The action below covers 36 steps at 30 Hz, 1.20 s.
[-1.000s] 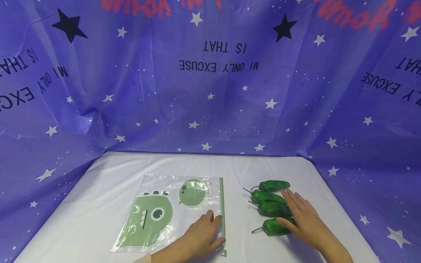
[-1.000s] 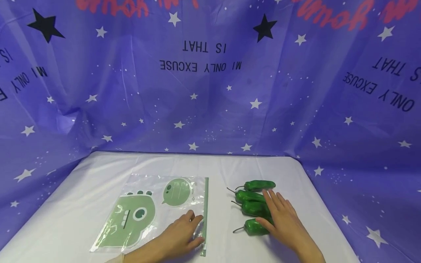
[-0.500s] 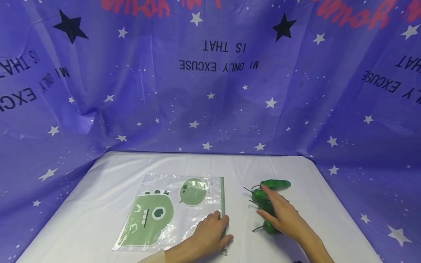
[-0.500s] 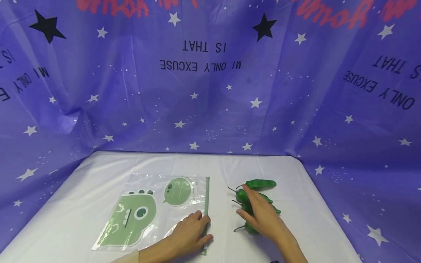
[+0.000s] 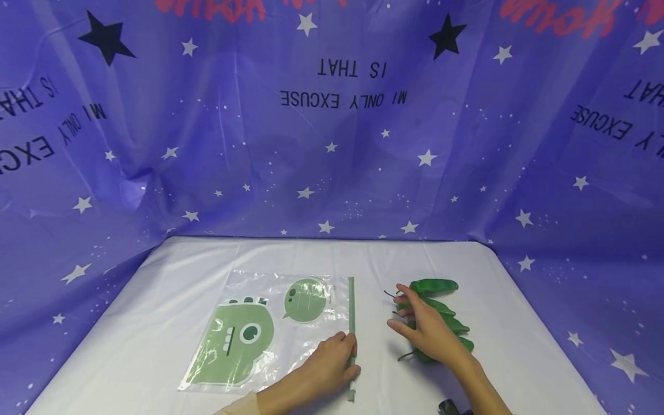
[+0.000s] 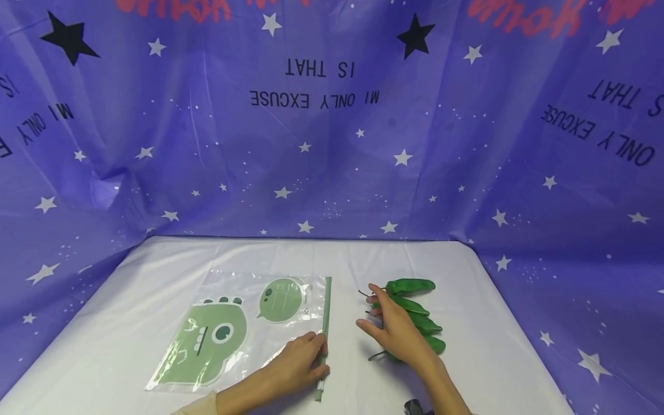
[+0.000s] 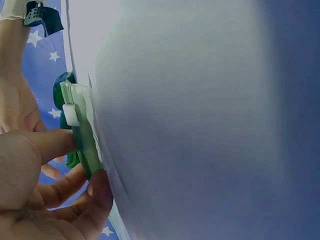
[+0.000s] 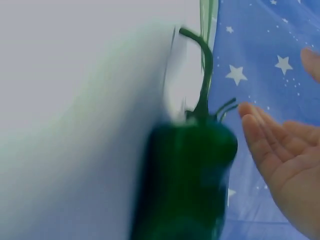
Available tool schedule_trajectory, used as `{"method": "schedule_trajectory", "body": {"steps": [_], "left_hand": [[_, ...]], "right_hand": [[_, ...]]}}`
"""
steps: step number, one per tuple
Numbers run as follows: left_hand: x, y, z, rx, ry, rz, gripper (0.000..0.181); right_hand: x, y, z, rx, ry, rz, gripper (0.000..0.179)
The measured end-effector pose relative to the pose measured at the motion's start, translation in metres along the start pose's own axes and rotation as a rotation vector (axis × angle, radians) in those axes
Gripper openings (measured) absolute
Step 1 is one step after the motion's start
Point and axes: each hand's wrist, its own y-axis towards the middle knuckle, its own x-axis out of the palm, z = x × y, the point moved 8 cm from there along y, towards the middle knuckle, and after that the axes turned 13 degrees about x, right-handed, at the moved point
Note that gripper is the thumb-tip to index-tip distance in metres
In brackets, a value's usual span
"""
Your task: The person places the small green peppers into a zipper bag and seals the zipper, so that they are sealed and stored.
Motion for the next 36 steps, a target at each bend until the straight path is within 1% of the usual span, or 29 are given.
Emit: {"method": "schedule_trajectory", "body": {"steps": [6, 8, 11, 14, 16, 19, 21, 23, 26, 29, 33, 36], "left_hand": [[0.001, -0.005, -0.003, 0.018, -0.134, 0.006, 0.018], [0.0, -0.006, -0.004, 0.025, -0.165, 0.021, 0.016], [-0.001, -0.007, -0.005, 0.029, -0.187, 0.048, 0.014], [-0.003, -0.008, -0.004, 0.026, -0.189, 0.074, 0.015], [-0.005, -0.009, -0.004, 0.013, -0.187, 0.083, 0.017], [-0.008, -0.01, -0.005, -0.018, -0.183, 0.101, 0.02], [-0.011, -0.01, -0.006, -0.038, -0.19, 0.125, 0.021], [-0.014, -0.011, -0.007, -0.044, -0.192, 0.157, 0.022], [-0.017, -0.012, -0.007, -0.042, -0.203, 0.204, 0.021], [-0.018, -0.013, -0.006, -0.034, -0.193, 0.237, 0.021], [-0.021, -0.016, -0.005, -0.033, -0.193, 0.267, 0.021], [-0.027, -0.016, -0.004, -0.026, -0.196, 0.308, 0.022]], "right_hand": [[0.022, 0.012, 0.002, 0.124, 0.175, -0.121, 0.075], [0.03, 0.016, 0.001, 0.146, 0.2, -0.151, 0.075], [0.043, 0.022, -0.001, 0.159, 0.203, -0.173, 0.073], [0.052, 0.028, -0.002, 0.167, 0.174, -0.165, 0.07], [0.056, 0.031, -0.003, 0.17, 0.152, -0.151, 0.069], [0.061, 0.037, -0.007, 0.149, 0.134, -0.125, 0.066], [0.064, 0.041, -0.01, 0.131, 0.138, -0.112, 0.063], [0.068, 0.044, -0.011, 0.114, 0.142, -0.11, 0.061], [0.076, 0.046, -0.01, 0.114, 0.149, -0.121, 0.058], [0.082, 0.048, -0.006, 0.131, 0.145, -0.122, 0.057], [0.083, 0.05, -0.003, 0.137, 0.13, -0.093, 0.057], [0.083, 0.052, -0.003, 0.124, 0.119, -0.087, 0.059]]}}
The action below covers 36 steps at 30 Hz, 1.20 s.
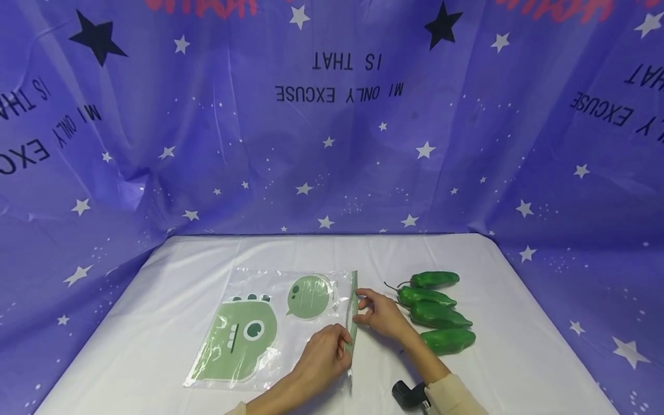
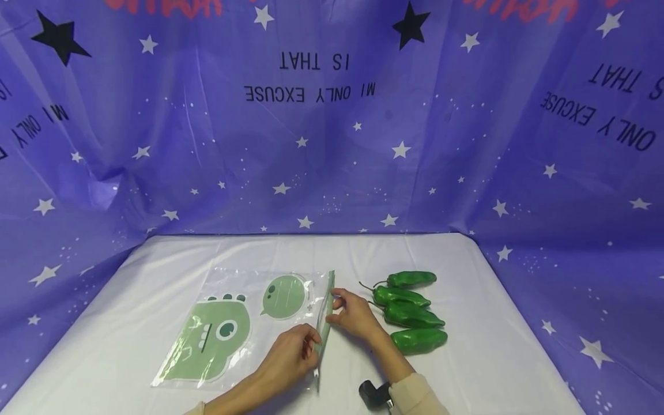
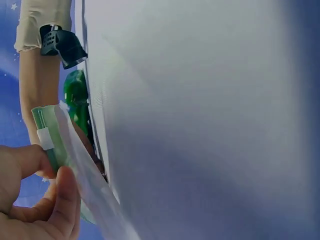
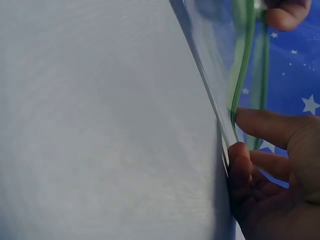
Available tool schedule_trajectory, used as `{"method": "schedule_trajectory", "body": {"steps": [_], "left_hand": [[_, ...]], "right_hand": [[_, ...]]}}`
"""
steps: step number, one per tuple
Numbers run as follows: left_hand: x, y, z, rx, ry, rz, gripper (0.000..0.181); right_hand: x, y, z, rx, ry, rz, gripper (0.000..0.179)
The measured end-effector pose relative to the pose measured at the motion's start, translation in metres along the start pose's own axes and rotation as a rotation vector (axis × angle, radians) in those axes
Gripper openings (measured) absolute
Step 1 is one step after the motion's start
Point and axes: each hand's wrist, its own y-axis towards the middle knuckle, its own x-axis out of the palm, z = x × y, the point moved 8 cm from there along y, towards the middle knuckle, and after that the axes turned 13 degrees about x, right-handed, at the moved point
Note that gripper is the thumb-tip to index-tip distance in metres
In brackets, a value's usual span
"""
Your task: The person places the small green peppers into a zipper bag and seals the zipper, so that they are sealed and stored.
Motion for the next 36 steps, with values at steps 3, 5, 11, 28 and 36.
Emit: {"method": "schedule_trajectory", "body": {"steps": [3, 5, 11, 28, 36], "left_hand": [[-0.008, 0.001, 0.003, 0.005, 0.003, 0.049, 0.024], [-0.013, 0.002, 0.004, 0.003, 0.013, 0.083, 0.025], [-0.039, 0.006, 0.009, -0.023, 0.084, 0.224, 0.031], [-0.052, -0.01, -0.027, -0.299, -0.154, 0.276, 0.032], [-0.052, -0.015, -0.033, -0.37, -0.164, 0.224, 0.013]], "right_hand": [[0.001, 0.002, -0.001, -0.018, -0.012, -0.015, 0.063], [0.002, 0.003, -0.002, -0.022, -0.035, -0.037, 0.066], [0.007, 0.007, -0.011, -0.028, -0.187, -0.079, 0.075], [0.012, 0.007, -0.009, -0.01, -0.276, -0.1, 0.088], [0.011, 0.005, -0.013, 0.0, -0.28, -0.111, 0.087]]}}
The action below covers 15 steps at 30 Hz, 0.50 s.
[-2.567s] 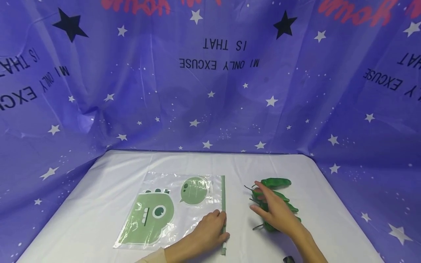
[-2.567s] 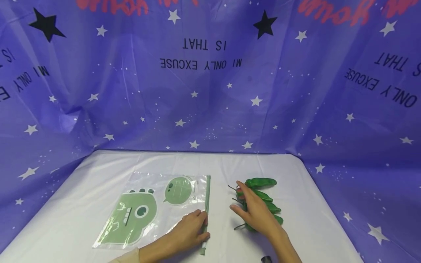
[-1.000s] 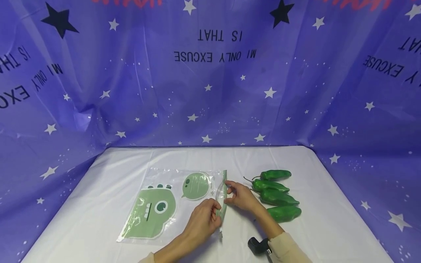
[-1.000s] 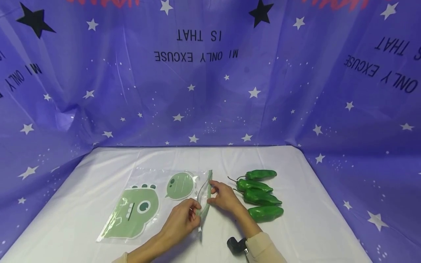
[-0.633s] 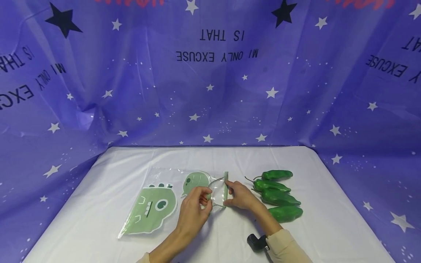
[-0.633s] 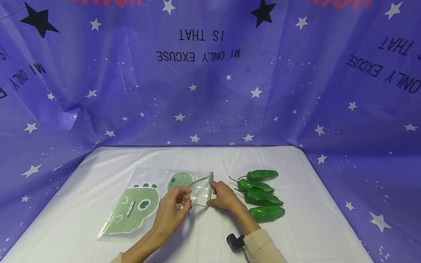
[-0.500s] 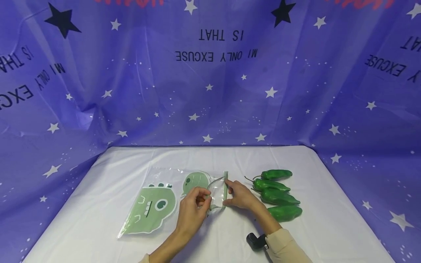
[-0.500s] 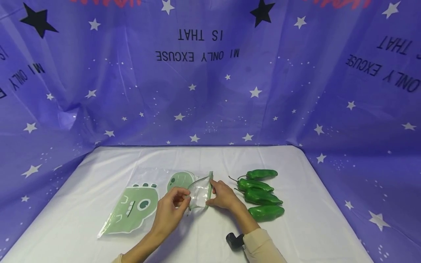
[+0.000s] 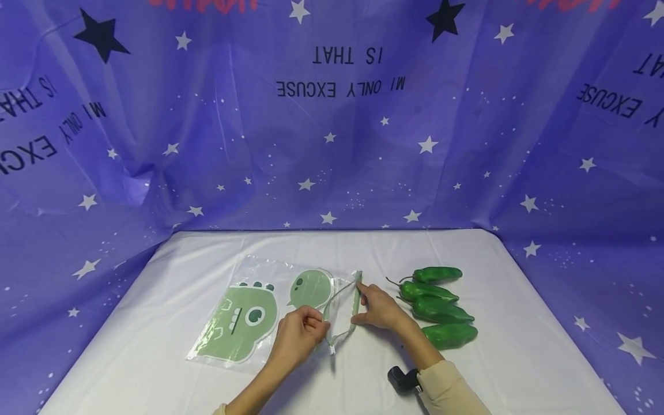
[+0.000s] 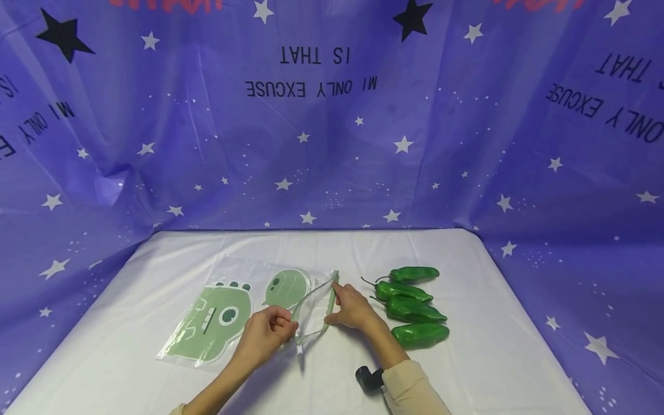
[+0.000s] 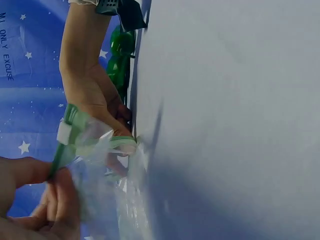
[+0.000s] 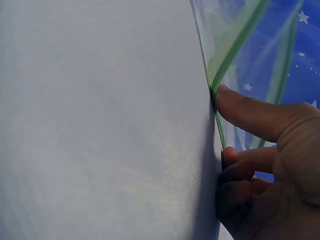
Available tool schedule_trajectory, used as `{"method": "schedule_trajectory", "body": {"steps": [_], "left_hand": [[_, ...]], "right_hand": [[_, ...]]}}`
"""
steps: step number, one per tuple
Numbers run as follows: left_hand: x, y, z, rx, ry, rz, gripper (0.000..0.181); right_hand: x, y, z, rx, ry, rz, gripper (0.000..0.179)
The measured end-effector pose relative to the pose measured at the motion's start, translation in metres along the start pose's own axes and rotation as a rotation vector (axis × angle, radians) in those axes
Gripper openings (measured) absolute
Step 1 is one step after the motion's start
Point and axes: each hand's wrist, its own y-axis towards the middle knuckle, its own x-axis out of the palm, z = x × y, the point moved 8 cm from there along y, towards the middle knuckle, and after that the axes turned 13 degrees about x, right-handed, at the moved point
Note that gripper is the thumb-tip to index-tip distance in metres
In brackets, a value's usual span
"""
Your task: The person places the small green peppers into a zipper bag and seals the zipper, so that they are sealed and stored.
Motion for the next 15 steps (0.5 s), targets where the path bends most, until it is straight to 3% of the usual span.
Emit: {"method": "schedule_trajectory", "body": {"steps": [5, 11, 15], "left_hand": [[-0.011, 0.009, 0.016, 0.091, 0.015, 0.162, 0.013], [-0.016, 0.014, 0.035, 0.264, -0.031, 0.263, 0.018], [-0.021, 0.013, 0.036, 0.309, -0.031, 0.332, 0.021]], "right_hand": [[0.0, 0.001, -0.001, 0.001, -0.029, -0.013, 0.087], [0.0, 0.001, -0.002, 0.021, -0.02, -0.034, 0.086], [0.0, 0.0, -0.002, 0.005, -0.02, -0.034, 0.085]]}}
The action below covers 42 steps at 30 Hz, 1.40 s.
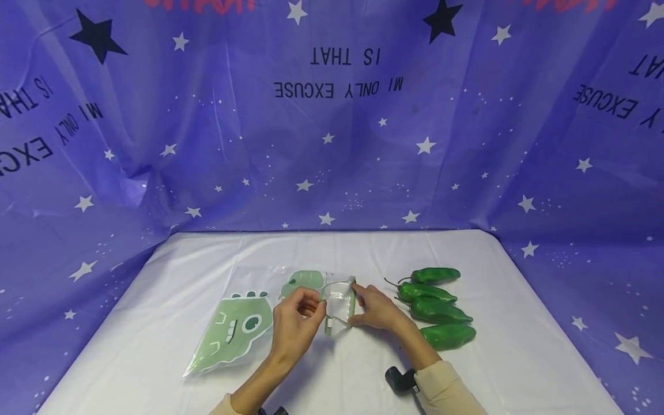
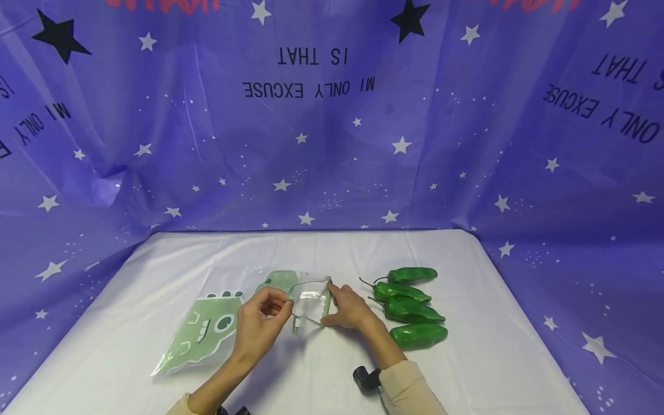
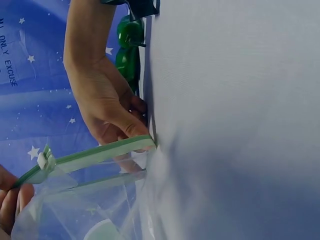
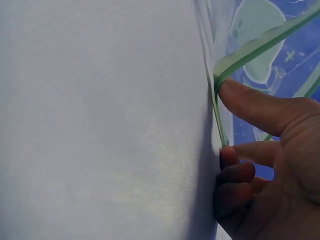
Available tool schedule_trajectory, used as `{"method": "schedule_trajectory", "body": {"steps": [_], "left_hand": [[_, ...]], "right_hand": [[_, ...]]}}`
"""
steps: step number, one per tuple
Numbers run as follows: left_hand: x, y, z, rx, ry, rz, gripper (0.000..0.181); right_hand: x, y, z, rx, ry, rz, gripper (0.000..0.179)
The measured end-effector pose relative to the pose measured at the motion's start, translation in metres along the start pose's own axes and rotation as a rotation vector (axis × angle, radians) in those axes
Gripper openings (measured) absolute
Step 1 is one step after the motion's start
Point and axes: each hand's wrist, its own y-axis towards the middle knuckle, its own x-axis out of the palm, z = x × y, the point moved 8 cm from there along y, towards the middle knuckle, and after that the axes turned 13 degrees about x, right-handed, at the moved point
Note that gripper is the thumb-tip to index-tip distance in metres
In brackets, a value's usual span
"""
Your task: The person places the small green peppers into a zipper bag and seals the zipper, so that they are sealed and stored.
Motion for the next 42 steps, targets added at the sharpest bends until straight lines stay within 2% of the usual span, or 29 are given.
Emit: {"method": "schedule_trajectory", "body": {"steps": [3, 8, 12, 19, 23, 26, 31, 36, 42], "left_hand": [[-0.002, -0.002, -0.004, -0.019, -0.006, 0.016, 0.021], [-0.001, -0.003, -0.01, -0.076, -0.024, 0.007, 0.018], [0.001, -0.003, -0.013, -0.083, -0.032, -0.006, 0.017], [0.005, -0.003, -0.016, -0.076, -0.023, -0.049, 0.014], [0.007, -0.004, -0.019, -0.092, -0.019, -0.066, 0.014], [0.007, -0.004, -0.02, -0.103, -0.019, -0.071, 0.015], [0.006, -0.004, -0.021, -0.099, -0.026, -0.066, 0.015], [0.006, -0.006, -0.024, -0.116, -0.033, -0.081, 0.015], [0.006, -0.009, -0.027, -0.135, -0.053, -0.094, 0.015]], "right_hand": [[0.0, 0.001, 0.0, -0.014, 0.005, 0.014, 0.086], [-0.002, 0.002, 0.001, -0.043, 0.03, 0.039, 0.086], [-0.005, 0.001, -0.001, -0.072, 0.077, 0.061, 0.082], [-0.028, -0.007, -0.011, -0.135, 0.143, 0.169, 0.071], [-0.048, -0.015, -0.004, -0.134, 0.205, 0.207, 0.064], [-0.066, -0.023, 0.012, -0.131, 0.249, 0.26, 0.059], [-0.101, -0.038, 0.053, -0.097, 0.285, 0.355, 0.052], [-0.129, -0.054, 0.1, 0.023, 0.267, 0.404, 0.045], [-0.144, -0.071, 0.157, 0.148, 0.216, 0.436, 0.043]]}}
